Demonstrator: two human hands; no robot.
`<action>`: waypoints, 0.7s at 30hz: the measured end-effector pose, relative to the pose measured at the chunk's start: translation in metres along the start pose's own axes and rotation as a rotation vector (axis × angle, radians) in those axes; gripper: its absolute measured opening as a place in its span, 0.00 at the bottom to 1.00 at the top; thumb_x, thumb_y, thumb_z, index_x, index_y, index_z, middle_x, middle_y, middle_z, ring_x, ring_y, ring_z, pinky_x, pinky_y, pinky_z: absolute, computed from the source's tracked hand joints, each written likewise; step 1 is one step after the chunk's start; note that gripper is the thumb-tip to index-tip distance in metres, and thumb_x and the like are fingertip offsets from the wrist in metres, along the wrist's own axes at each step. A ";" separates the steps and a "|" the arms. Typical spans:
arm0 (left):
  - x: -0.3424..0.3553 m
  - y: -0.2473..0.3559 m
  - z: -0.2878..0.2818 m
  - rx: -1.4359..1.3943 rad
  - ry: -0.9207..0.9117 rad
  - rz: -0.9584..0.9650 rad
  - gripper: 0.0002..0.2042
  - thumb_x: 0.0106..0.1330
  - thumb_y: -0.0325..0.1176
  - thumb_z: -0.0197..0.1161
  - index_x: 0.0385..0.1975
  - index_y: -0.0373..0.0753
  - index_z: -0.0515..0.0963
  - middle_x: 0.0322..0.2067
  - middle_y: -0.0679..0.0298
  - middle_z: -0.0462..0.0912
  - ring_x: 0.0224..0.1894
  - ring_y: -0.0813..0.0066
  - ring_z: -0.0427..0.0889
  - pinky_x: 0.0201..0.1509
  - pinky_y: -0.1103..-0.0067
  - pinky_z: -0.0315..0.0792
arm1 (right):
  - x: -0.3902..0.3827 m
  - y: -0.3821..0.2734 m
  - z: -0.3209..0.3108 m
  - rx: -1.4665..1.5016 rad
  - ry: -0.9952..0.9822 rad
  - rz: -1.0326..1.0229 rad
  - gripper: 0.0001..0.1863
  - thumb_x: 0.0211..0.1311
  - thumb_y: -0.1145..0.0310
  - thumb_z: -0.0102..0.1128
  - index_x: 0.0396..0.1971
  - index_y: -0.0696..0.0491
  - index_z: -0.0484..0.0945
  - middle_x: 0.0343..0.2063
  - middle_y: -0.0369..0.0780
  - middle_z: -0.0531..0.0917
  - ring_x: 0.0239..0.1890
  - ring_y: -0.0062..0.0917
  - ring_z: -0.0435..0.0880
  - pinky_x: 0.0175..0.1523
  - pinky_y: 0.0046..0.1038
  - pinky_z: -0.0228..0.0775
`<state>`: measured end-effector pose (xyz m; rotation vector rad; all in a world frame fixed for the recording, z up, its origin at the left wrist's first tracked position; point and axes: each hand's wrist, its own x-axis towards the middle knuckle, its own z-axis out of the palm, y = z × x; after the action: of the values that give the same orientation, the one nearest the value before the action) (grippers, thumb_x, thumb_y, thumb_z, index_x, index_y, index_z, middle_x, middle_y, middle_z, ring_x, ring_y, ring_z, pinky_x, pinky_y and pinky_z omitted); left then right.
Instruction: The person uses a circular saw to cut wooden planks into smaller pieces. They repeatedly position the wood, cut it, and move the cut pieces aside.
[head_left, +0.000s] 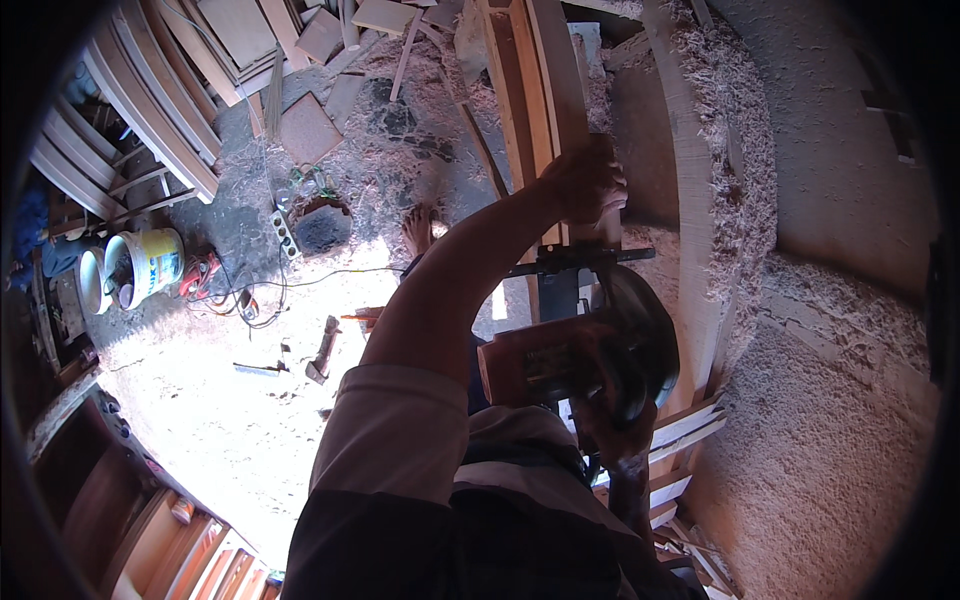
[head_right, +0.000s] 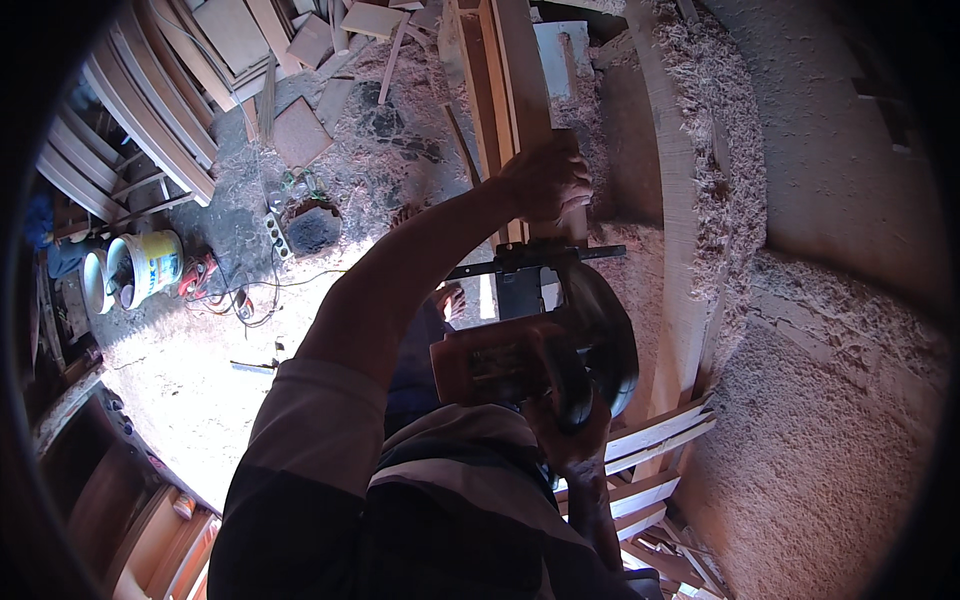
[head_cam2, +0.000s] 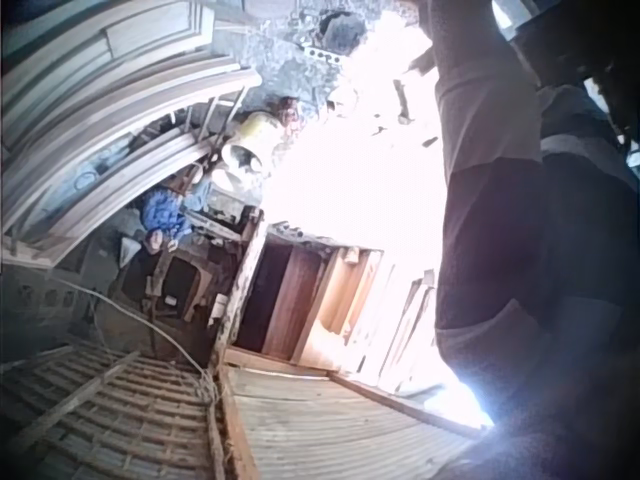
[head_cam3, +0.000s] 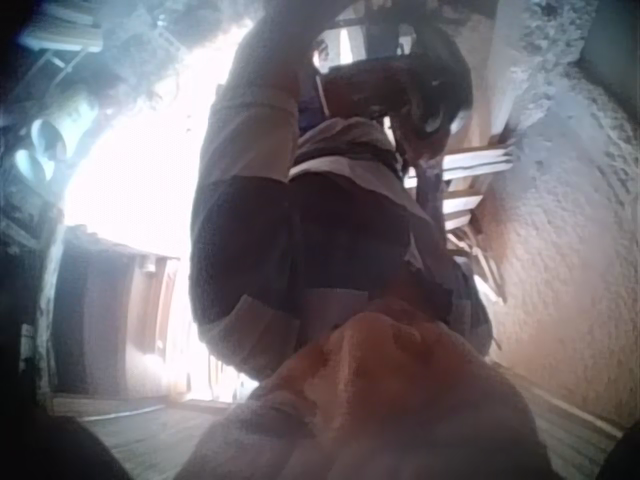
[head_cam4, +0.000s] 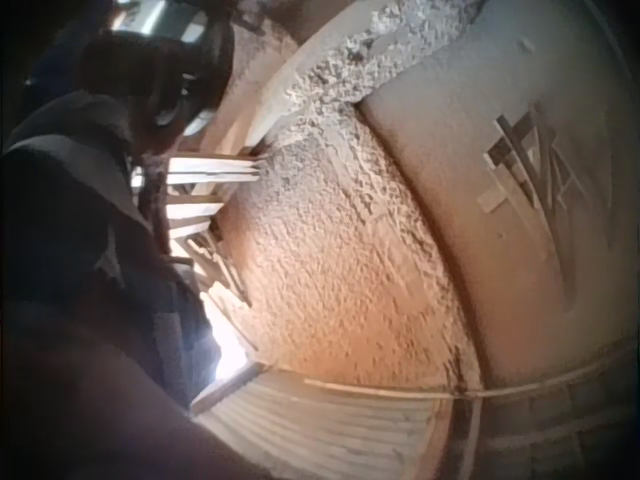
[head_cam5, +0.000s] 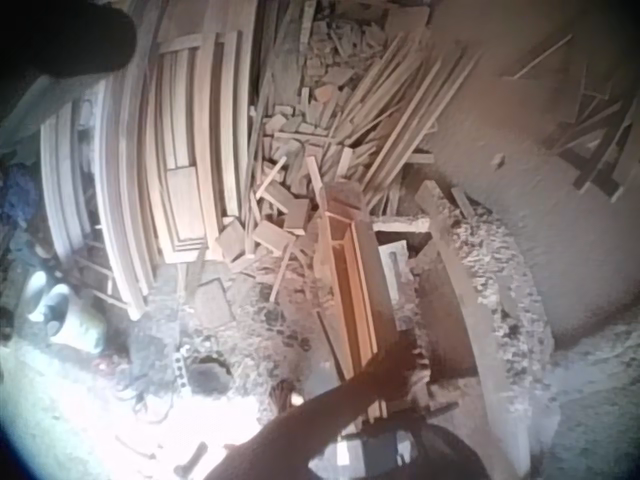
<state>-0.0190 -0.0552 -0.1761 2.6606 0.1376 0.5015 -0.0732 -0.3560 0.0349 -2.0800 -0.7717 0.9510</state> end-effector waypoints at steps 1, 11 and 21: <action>0.000 -0.001 0.002 -0.024 0.010 -0.012 0.13 0.76 0.47 0.57 0.43 0.50 0.87 0.48 0.71 0.86 0.61 0.72 0.78 0.75 0.69 0.64 | 0.002 -0.001 0.001 -0.010 0.001 -0.046 0.30 0.55 0.71 0.74 0.60 0.60 0.78 0.43 0.40 0.85 0.43 0.23 0.84 0.48 0.31 0.78; -0.001 0.002 -0.005 -0.009 0.018 -0.018 0.12 0.76 0.46 0.57 0.42 0.50 0.86 0.49 0.70 0.85 0.61 0.71 0.78 0.74 0.69 0.66 | 0.005 -0.003 0.002 0.012 -0.011 -0.050 0.28 0.57 0.72 0.73 0.59 0.60 0.79 0.40 0.40 0.85 0.41 0.24 0.83 0.48 0.31 0.77; -0.001 0.000 -0.002 -0.034 0.058 -0.042 0.13 0.76 0.45 0.57 0.45 0.47 0.86 0.53 0.70 0.85 0.65 0.68 0.77 0.72 0.68 0.70 | 0.009 -0.008 0.001 0.036 -0.049 0.007 0.21 0.58 0.72 0.73 0.51 0.60 0.79 0.37 0.39 0.85 0.39 0.22 0.84 0.43 0.29 0.78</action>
<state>-0.0204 -0.0551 -0.1747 2.6054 0.1997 0.5625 -0.0707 -0.3446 0.0378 -2.0361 -0.7669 1.0157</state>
